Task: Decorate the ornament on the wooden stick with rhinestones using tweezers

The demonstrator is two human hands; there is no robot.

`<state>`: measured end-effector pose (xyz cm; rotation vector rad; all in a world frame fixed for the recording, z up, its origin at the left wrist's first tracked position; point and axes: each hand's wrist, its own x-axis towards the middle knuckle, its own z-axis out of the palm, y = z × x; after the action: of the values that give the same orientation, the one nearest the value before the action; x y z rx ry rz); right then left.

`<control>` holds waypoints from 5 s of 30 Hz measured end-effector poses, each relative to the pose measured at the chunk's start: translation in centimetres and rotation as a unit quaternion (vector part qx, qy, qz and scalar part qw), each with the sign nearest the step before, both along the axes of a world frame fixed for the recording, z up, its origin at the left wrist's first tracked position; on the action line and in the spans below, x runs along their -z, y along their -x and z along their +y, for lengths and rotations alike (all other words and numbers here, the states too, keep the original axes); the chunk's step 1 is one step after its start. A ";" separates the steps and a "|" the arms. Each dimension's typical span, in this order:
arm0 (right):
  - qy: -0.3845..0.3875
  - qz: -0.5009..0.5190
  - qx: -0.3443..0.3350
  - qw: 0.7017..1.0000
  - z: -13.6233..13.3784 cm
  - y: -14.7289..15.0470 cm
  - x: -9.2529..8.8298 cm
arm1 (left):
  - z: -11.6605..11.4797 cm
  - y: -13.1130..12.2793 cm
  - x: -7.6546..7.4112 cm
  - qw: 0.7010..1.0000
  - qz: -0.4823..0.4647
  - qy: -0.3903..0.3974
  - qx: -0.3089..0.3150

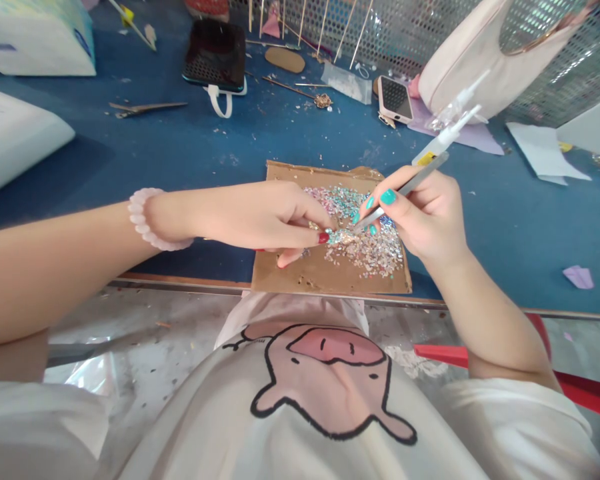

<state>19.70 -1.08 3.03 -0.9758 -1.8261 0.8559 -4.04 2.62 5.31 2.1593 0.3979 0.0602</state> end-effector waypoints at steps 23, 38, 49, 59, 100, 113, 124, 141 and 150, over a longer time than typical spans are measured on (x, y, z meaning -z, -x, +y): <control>-0.022 -0.024 -0.023 0.999 -0.2 0.3 -0.3 | 0.0 0.0 0.1 1.000 -0.004 -0.005 0.002; -0.046 0.031 -0.044 0.998 0.1 0.1 0.1 | -0.2 0.0 -0.1 1.000 -0.017 0.006 0.005; -0.051 0.001 -0.036 0.998 0.0 -0.1 0.2 | 0.0 0.1 0.0 1.000 -0.014 -0.003 0.003; -0.061 -0.021 -0.037 0.997 0.0 0.1 0.0 | -0.1 0.0 0.2 1.000 -0.011 -0.009 0.001; -0.068 -0.041 0.003 0.997 -0.1 -0.1 0.4 | -0.2 0.0 -0.1 1.000 -0.013 -0.008 0.000; -0.079 -0.037 -0.020 0.996 0.0 0.4 -0.1 | -0.2 0.0 0.1 1.000 -0.003 -0.015 -0.011; -0.120 0.038 -0.006 0.992 0.2 -0.4 0.0 | -0.3 0.1 -0.1 0.999 -0.044 -0.006 0.006; -0.415 -0.058 0.064 0.906 -1.7 -1.8 -1.7 | -0.7 0.2 0.3 0.997 -0.050 0.060 0.011; -0.387 -0.041 0.116 0.914 -5.7 -1.1 1.9 | -1.6 0.1 1.4 0.981 -0.053 0.186 0.013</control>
<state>20.82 -6.80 1.18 -0.6815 -1.8302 -0.0846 -4.18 1.07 3.91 1.7821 0.2922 0.0796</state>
